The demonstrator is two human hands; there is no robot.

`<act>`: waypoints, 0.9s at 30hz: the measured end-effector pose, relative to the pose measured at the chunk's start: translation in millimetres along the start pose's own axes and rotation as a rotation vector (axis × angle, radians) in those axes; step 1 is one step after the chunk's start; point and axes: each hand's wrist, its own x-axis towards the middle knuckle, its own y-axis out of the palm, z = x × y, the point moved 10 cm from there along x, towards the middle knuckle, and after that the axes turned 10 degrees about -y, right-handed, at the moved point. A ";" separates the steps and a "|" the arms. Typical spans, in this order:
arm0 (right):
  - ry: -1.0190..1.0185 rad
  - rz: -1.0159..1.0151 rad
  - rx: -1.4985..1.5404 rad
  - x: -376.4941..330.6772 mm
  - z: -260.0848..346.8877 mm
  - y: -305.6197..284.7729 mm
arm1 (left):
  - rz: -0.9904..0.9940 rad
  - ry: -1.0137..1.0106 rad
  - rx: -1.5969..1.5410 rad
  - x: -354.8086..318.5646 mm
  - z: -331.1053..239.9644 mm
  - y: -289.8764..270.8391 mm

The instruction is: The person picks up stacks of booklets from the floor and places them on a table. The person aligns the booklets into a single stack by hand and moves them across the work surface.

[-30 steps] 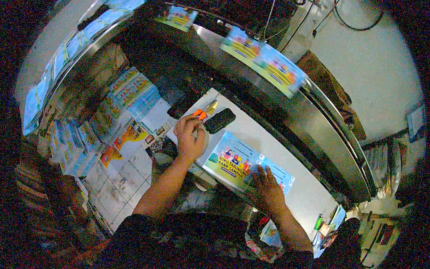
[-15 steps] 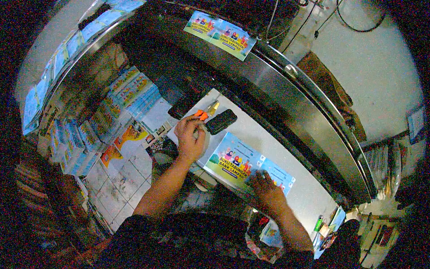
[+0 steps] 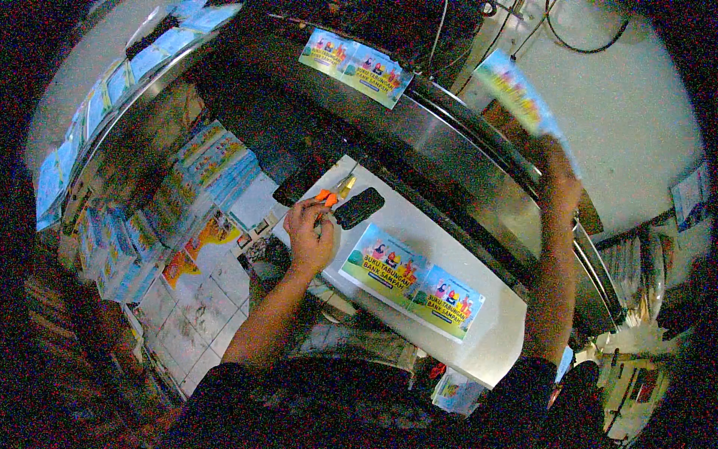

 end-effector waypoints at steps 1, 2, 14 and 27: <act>0.198 0.285 0.096 -11.5 -2.1 45.5 | 0.026 -0.010 0.003 0.4 3.8 -1.7; 0.203 0.425 0.059 -29.2 8.5 67.8 | 0.053 -0.019 -0.012 1.0 4.2 0.7; -0.183 0.818 0.566 -181.4 261.7 14.2 | 0.041 -0.003 -0.007 -2.9 2.5 -2.3; 0.212 0.226 0.225 -64.8 48.6 -27.9 | 0.039 0.002 0.004 -0.9 3.5 -5.8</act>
